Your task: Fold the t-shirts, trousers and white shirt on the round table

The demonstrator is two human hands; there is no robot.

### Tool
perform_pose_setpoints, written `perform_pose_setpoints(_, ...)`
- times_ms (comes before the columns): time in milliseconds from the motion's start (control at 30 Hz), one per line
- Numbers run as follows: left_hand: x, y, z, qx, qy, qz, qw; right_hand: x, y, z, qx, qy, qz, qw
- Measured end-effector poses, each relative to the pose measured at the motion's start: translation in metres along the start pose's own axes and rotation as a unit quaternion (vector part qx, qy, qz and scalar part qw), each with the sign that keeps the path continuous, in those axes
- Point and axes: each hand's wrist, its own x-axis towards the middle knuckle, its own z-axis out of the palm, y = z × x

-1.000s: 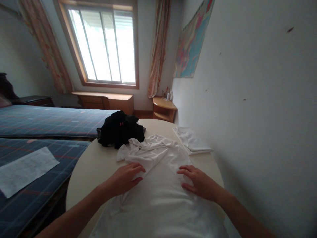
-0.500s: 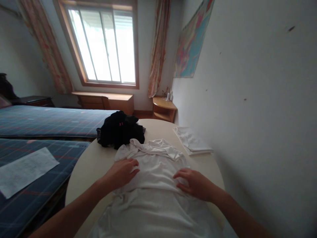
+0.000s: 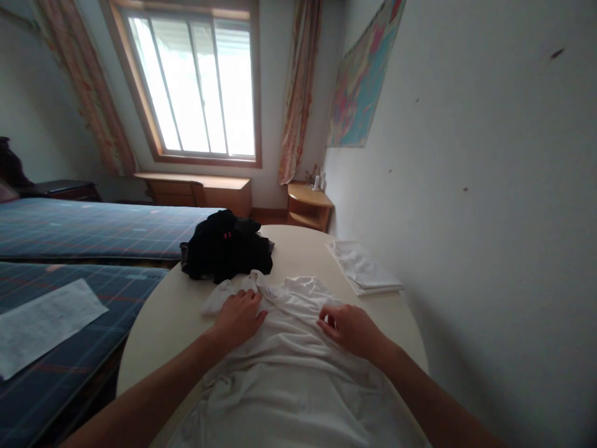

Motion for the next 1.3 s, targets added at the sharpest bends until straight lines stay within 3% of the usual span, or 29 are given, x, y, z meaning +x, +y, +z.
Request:
perform_pose_setpoints(133, 0.023, -0.007, 0.015, -0.023, 0.048, -0.003, 0.999, 0.034, 0.004, 0.012, -0.031, 0.096, 0.082, 0.992)
perform_pose_setpoints(367, 0.043, -0.018, 0.037, -0.025, 0.075, -0.01, 0.997, 0.068, 0.021, 0.028, -0.036, 0.089, 0.128, 0.987)
perform_pose_setpoints(533, 0.044, -0.018, 0.038, -0.023, 0.043, -0.043, 0.998, 0.075, 0.061, -0.008, 0.05, 0.189, 0.214, 0.957)
perform_pose_setpoints(667, 0.049, -0.018, 0.037, -0.016, 0.035, -0.072, 0.997, 0.075, 0.107, -0.048, 0.027, 0.246, 0.229, 0.941)
perform_pose_setpoints(800, 0.056, -0.017, 0.045, 0.0, 0.061, -0.085, 0.995, 0.071, 0.146, -0.066, -0.033, 0.23, 0.254, 0.939)
perform_pose_setpoints(967, 0.054, -0.012, 0.056, 0.006, 0.1, -0.02, 0.995, 0.066, 0.165, -0.052, -0.126, 0.138, 0.306, 0.933)
perform_pose_setpoints(1100, 0.051, -0.013, 0.054, -0.015, 0.087, -0.018, 0.996, 0.071, 0.154, -0.035, -0.155, 0.119, 0.276, 0.941)
perform_pose_setpoints(1300, 0.059, -0.038, 0.033, 0.001, 0.063, -0.14, 0.988, 0.092, 0.121, -0.017, -0.158, 0.123, 0.182, 0.963)
